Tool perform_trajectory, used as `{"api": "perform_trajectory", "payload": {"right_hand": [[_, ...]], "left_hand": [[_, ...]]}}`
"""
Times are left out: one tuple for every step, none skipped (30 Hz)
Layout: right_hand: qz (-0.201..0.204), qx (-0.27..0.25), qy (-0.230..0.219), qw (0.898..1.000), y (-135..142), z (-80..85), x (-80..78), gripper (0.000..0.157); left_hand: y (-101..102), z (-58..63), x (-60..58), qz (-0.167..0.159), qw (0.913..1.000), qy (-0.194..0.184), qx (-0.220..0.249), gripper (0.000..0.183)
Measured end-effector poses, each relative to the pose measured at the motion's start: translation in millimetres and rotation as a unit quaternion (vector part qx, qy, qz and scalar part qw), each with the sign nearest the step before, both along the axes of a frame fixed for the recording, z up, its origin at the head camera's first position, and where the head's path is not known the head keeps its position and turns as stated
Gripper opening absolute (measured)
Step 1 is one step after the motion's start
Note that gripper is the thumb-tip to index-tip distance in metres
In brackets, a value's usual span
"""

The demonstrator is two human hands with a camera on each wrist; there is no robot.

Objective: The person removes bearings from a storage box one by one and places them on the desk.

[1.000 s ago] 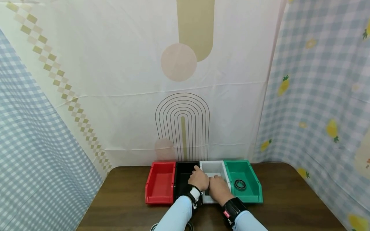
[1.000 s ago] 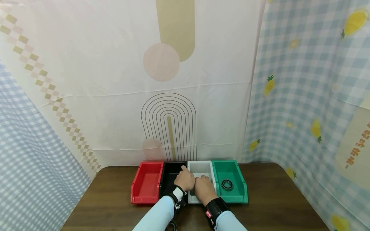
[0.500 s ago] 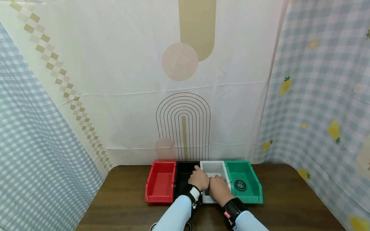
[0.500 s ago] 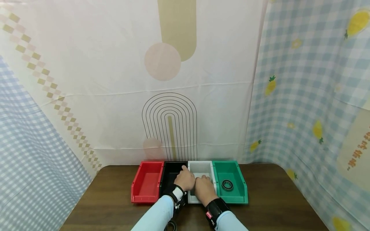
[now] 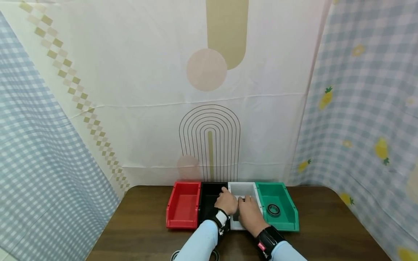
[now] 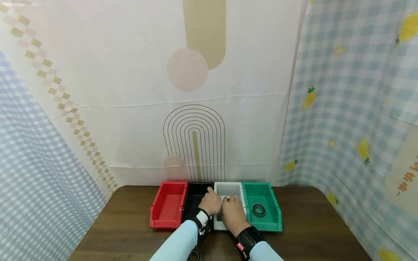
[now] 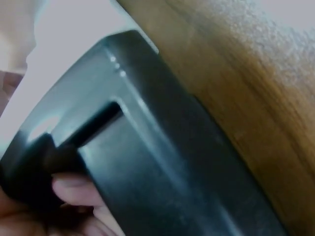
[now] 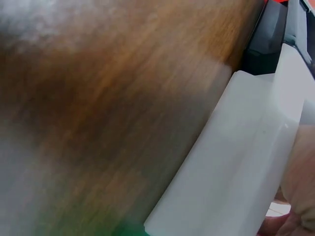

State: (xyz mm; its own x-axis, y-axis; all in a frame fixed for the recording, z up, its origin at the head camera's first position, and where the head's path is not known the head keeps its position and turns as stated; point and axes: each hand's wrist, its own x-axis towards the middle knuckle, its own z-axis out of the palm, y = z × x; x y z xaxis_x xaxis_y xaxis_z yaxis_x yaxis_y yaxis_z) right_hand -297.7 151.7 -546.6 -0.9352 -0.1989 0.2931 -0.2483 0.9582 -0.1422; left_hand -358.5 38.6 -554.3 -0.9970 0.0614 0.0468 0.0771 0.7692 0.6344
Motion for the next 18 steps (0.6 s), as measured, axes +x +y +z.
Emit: {"api": "perform_trajectory", "payload": {"right_hand": [[0.005,0.002,0.003,1.000,1,-0.1,1.2,0.050],[0.010,0.005,0.007,1.000,2,0.0,2.5,0.051],[0.013,0.006,0.009,1.000,2,0.0,3.7,0.053],[0.015,0.007,0.009,1.000,3,-0.1,5.7,0.054],[0.016,0.005,0.007,1.000,4,-0.3,7.7,0.055],[0.017,0.004,0.006,1.000,5,-0.1,9.6,0.056],[0.018,0.002,0.005,1.000,6,0.2,11.7,0.058],[0.018,-0.004,0.003,1.000,6,1.1,13.9,0.059],[0.018,-0.008,0.001,1.000,7,2.2,16.3,0.060],[0.019,-0.012,0.000,1.000,7,3.4,19.0,0.060],[0.021,-0.014,-0.001,1.000,8,4.6,21.9,0.061],[0.024,-0.017,-0.001,1.000,8,5.6,24.7,0.061],[0.026,-0.019,-0.003,0.999,9,6.6,27.8,0.060],[0.028,-0.021,-0.004,0.999,9,7.8,31.0,0.059],[0.030,-0.021,-0.005,0.999,9,8.8,34.1,0.058],[0.032,-0.023,-0.005,0.999,9,9.7,36.8,0.056],[0.033,-0.023,-0.005,0.999,10,10.5,39.6,0.054],[0.034,-0.023,-0.005,0.999,10,11.4,42.1,0.052]], "left_hand": [[0,-4.1,-3.5,-0.006,1.0000,0.002,0.001,0.063],[-1,-3.2,-3.4,-0.011,0.9999,0.002,0.003,0.064],[-1,-0.8,-2.1,-0.018,0.9998,0.002,0.012,0.065],[-1,0.6,-0.4,-0.022,0.9997,0.003,0.011,0.066],[-1,0.5,0.3,-0.023,0.9996,0.003,0.015,0.066],[-1,0.8,1.0,-0.024,0.9995,0.004,0.017,0.065],[0,1.7,2.1,-0.024,0.9995,0.005,0.020,0.065],[0,7.2,6.2,-0.025,0.9994,0.005,0.025,0.065],[1,1.1,3.5,-0.023,0.9995,0.017,0.015,0.064],[1,0.8,3.8,-0.021,0.9995,0.019,0.013,0.064],[1,3.3,5.9,-0.023,0.9994,0.019,0.016,0.063],[1,4.7,6.9,-0.021,0.9995,0.021,0.013,0.063],[2,6.1,8.0,-0.018,0.9996,0.021,0.009,0.063],[2,6.9,8.7,-0.015,0.9997,0.021,0.005,0.063],[2,7.7,9.4,-0.012,0.9997,0.021,0.003,0.063],[1,14.8,13.1,-0.009,0.9999,0.011,0.009,0.063],[1,15.6,13.6,-0.006,0.9999,0.011,0.005,0.063],[1,15.8,13.7,-0.002,0.9999,0.012,0.004,0.063]]}}
